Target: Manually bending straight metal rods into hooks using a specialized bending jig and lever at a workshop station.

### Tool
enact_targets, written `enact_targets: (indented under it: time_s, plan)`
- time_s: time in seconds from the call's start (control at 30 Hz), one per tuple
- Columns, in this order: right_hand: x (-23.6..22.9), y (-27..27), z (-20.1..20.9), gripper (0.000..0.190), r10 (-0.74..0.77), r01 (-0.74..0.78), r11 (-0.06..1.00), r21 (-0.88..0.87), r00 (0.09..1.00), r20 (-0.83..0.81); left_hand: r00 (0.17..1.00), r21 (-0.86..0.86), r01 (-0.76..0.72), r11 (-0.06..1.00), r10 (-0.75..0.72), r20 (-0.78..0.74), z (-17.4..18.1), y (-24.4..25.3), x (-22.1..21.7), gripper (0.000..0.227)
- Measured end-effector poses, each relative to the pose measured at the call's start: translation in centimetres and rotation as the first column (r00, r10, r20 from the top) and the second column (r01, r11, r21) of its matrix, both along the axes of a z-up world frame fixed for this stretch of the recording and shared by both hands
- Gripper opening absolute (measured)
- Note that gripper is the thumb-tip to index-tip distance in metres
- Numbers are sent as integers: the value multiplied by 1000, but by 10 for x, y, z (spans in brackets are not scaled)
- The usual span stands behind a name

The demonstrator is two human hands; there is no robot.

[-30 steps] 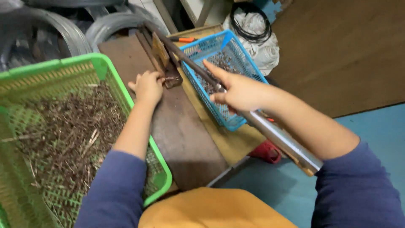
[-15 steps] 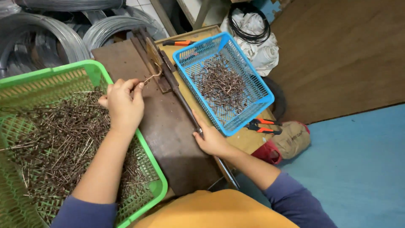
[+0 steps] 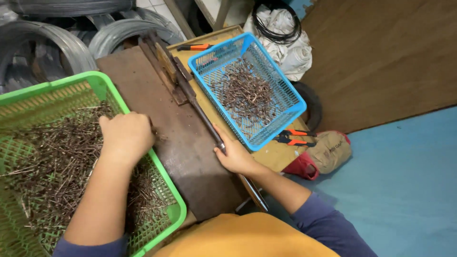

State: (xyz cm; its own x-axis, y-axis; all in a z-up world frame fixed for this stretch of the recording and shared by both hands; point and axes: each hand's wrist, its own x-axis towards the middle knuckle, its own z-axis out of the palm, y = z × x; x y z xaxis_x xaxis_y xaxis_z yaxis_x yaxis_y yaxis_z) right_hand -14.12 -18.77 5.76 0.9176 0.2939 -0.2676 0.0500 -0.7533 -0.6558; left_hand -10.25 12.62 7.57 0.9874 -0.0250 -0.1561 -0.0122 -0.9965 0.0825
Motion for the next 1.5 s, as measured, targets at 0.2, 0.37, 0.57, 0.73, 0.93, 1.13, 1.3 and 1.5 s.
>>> enact_targets:
  time_s: [0.2, 0.37, 0.57, 0.73, 0.93, 1.13, 1.3, 1.5]
  plan:
    - [2, 1, 2, 80, 4, -4, 999, -45, 1000, -12, 987, -908, 89, 410, 84, 135, 78, -51, 22, 77]
    - [1, -2, -4, 80, 5, -5, 999, -50, 1000, 4, 902, -904, 427, -19, -64, 427, 35, -56, 17, 93]
    - [-4, -1, 16, 82, 24, -25, 1000, -18, 1000, -18, 941, -835, 313, 453, -27, 338, 37, -24, -35, 101]
    - [-3, -2, 8, 82, 67, -68, 997, -22, 998, -13, 974, -700, 40, 713, 127, 185, 50, -8, -83, 104]
    - [-3, 4, 19, 87, 39, -42, 995, -90, 998, -39, 909, -292, -405, 866, 416, -26, -12, 22, -99, 108]
    - [-6, 7, 20, 88, 17, -20, 996, -85, 999, -42, 838, -188, -541, 820, 545, -33, -86, 50, -93, 111]
    - [-8, 10, 22, 91, -19, 12, 990, -142, 999, -49, 862, -163, -503, 849, 478, -168, -76, 40, -92, 91]
    - [-2, 8, 13, 92, -21, 12, 990, -141, 998, -59, 888, -151, -460, 875, 450, -100, -103, 47, -84, 85]
